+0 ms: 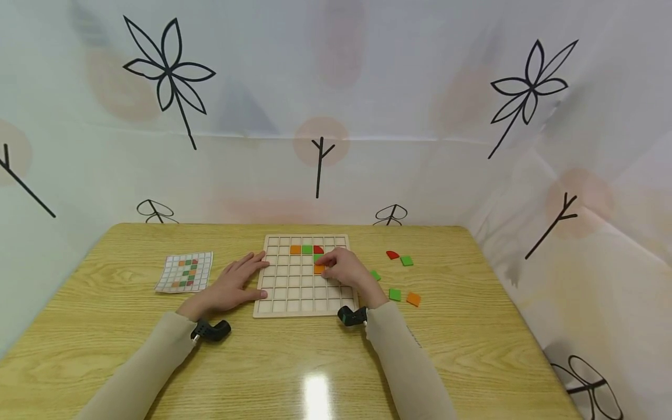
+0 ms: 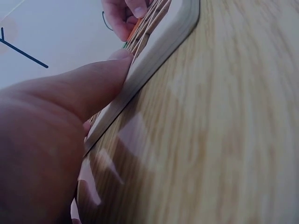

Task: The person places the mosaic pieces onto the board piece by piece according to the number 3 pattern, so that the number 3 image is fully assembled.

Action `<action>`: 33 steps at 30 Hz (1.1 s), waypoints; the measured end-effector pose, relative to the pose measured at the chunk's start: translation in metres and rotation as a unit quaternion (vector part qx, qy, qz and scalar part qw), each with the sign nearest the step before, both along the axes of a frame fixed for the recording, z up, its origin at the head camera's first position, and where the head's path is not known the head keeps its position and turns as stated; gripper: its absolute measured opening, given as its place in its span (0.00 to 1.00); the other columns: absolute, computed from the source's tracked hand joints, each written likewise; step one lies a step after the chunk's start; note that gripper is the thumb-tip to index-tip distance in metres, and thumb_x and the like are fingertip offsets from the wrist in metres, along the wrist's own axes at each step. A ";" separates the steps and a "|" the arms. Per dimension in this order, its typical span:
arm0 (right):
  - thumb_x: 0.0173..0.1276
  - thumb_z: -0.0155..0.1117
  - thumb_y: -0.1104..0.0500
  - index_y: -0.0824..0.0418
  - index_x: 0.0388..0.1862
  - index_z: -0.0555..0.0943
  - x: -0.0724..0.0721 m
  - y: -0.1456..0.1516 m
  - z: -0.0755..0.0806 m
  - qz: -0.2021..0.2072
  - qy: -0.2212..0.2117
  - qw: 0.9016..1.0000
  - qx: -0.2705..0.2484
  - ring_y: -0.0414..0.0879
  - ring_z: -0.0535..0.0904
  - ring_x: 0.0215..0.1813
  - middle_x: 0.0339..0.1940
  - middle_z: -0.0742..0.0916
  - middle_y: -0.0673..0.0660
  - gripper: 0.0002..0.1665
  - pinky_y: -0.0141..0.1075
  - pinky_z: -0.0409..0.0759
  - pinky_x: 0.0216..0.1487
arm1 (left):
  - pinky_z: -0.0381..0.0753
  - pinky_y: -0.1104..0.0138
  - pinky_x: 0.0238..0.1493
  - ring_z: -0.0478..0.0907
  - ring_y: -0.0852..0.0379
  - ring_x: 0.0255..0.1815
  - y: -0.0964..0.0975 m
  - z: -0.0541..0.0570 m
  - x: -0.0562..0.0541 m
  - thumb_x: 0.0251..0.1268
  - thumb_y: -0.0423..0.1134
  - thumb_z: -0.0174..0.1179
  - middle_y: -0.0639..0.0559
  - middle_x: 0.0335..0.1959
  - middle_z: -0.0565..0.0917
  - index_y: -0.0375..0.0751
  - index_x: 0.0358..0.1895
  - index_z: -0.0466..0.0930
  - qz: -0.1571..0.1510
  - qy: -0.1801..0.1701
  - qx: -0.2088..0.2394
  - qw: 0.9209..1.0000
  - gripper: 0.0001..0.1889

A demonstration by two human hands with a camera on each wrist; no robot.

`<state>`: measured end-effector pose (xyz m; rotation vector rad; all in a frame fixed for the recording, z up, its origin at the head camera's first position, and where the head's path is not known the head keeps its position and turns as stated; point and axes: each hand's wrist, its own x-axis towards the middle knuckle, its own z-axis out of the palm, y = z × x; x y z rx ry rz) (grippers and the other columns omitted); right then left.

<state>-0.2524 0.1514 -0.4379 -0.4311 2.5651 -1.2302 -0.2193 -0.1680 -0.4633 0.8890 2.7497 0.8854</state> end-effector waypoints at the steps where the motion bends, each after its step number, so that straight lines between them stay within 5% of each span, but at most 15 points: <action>1: 0.64 0.69 0.70 0.63 0.50 0.87 0.000 0.000 0.000 0.001 0.000 1.000 -0.002 0.48 0.70 0.37 0.42 0.81 0.55 0.16 0.37 0.70 0.38 | 0.37 0.39 0.73 0.40 0.40 0.80 0.000 0.000 0.000 0.69 0.57 0.61 0.44 0.81 0.50 0.42 0.76 0.62 0.000 0.000 0.000 1.000 0.38; 25: 0.66 0.68 0.67 0.61 0.54 0.86 -0.007 0.007 -0.003 0.032 0.007 0.999 0.007 0.48 0.72 0.37 0.36 0.81 0.54 0.17 0.38 0.71 0.39 | 0.37 0.38 0.73 0.40 0.39 0.80 0.000 0.003 0.001 0.69 0.57 0.61 0.43 0.81 0.50 0.41 0.76 0.62 -0.002 0.000 -0.002 1.000 0.38; 33: 0.68 0.65 0.67 0.61 0.53 0.85 -0.005 0.011 0.001 0.002 0.003 1.000 0.006 0.48 0.75 0.42 0.41 0.84 0.54 0.15 0.38 0.75 0.43 | 0.37 0.39 0.74 0.40 0.41 0.81 0.001 0.002 0.000 0.69 0.57 0.61 0.44 0.81 0.50 0.43 0.76 0.62 0.003 -0.007 -0.008 1.000 0.38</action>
